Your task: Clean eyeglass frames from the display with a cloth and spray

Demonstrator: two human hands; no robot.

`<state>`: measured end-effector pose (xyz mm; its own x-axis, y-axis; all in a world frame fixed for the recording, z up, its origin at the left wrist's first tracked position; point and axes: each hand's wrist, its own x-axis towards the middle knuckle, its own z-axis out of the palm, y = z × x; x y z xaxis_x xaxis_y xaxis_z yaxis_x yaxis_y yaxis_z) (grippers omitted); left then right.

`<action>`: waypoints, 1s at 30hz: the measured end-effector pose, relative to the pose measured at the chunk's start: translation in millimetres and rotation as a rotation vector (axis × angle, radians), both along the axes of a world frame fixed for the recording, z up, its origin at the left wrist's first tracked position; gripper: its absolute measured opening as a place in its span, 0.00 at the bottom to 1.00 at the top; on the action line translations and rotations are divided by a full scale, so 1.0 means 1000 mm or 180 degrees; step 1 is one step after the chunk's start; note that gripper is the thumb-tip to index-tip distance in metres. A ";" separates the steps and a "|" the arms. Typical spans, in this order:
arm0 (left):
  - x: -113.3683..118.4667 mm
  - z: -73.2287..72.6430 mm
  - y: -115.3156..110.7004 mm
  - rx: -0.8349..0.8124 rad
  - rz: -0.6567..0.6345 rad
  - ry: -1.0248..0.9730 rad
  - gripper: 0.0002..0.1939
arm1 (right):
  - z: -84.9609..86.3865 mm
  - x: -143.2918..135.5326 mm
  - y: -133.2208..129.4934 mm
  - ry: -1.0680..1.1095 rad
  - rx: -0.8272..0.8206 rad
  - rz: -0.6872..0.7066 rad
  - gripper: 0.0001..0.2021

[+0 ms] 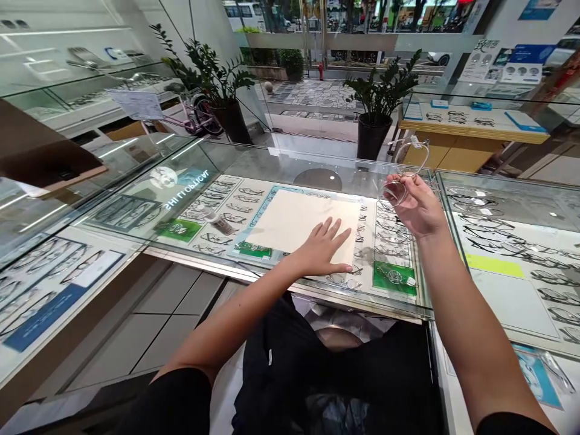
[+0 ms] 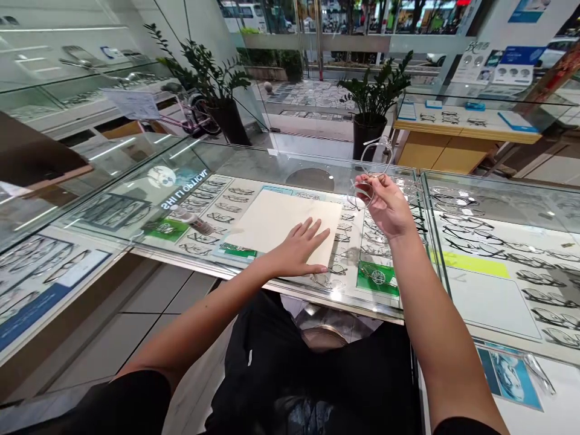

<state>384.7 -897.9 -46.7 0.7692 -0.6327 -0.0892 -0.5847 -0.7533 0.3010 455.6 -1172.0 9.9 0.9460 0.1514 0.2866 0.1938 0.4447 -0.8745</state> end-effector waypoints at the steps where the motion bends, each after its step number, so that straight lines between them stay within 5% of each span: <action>1: -0.005 0.001 0.003 -0.0083 -0.0001 -0.0042 0.60 | 0.000 -0.001 0.000 -0.0009 -0.0018 0.0009 0.16; 3: -0.015 0.009 0.016 -0.0340 0.0114 -0.0248 0.59 | -0.001 -0.002 0.001 -0.0033 -0.0036 0.0006 0.16; 6: -0.028 0.021 0.055 -0.1114 0.0720 -0.0918 0.41 | -0.001 -0.004 0.001 -0.0053 0.0018 0.0032 0.15; 10: -0.038 0.015 0.132 -0.2535 0.2478 -0.2769 0.13 | 0.002 -0.010 0.002 -0.0135 0.0098 0.0134 0.11; 12: -0.036 0.006 0.168 -0.2806 0.3295 -0.3159 0.19 | 0.004 -0.014 0.003 -0.0219 0.0080 0.0157 0.10; 14: -0.030 -0.003 0.196 -0.2912 0.3641 -0.2519 0.34 | 0.005 -0.017 0.004 -0.0265 0.0051 0.0161 0.09; 17: -0.020 -0.015 0.218 -0.3220 0.3481 -0.0870 0.45 | 0.004 -0.019 0.005 -0.0253 -0.0020 0.0105 0.09; 22: -0.008 -0.013 0.220 -0.3820 0.3185 -0.0343 0.23 | 0.003 -0.018 0.003 -0.0229 -0.0150 -0.0025 0.10; 24: -0.005 0.002 0.211 -0.4291 0.3054 -0.0256 0.17 | 0.004 -0.017 0.002 -0.0233 -0.0126 -0.0036 0.10; 27: 0.004 0.041 0.185 -0.4844 0.2323 0.0276 0.14 | 0.005 -0.017 0.001 -0.0276 -0.0066 -0.0067 0.09; 30: 0.020 0.085 0.143 -0.4889 0.1546 0.0949 0.28 | 0.006 -0.016 -0.001 -0.0249 0.0027 -0.0092 0.09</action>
<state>404.7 -755.3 38.1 0.9825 0.0190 0.1852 -0.1838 0.2567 0.9489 439.8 -1173.0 15.4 0.9246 0.1215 0.3610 0.2743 0.4453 -0.8523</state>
